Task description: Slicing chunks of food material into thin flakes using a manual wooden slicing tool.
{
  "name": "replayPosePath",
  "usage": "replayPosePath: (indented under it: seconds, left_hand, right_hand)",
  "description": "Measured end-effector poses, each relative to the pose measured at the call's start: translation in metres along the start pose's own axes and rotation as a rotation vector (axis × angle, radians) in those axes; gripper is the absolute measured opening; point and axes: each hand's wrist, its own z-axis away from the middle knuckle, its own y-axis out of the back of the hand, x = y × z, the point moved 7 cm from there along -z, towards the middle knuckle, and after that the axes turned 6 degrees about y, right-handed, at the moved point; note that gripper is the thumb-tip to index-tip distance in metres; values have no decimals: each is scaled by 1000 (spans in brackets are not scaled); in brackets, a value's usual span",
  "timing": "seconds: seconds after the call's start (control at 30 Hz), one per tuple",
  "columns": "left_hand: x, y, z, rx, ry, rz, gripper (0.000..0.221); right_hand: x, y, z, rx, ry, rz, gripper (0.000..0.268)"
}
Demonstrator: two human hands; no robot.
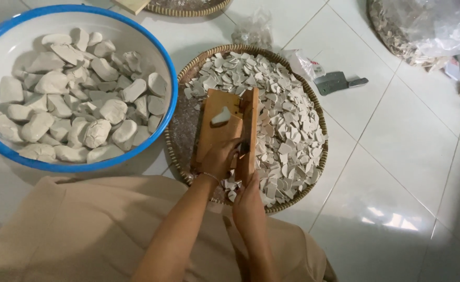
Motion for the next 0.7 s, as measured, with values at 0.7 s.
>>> replayPosePath:
  seconds: [0.7]
  left_hand:
    - [-56, -27, -23, 92, -118, -83, 48]
  right_hand:
    - [86, -76, -57, 32, 256, 930, 53]
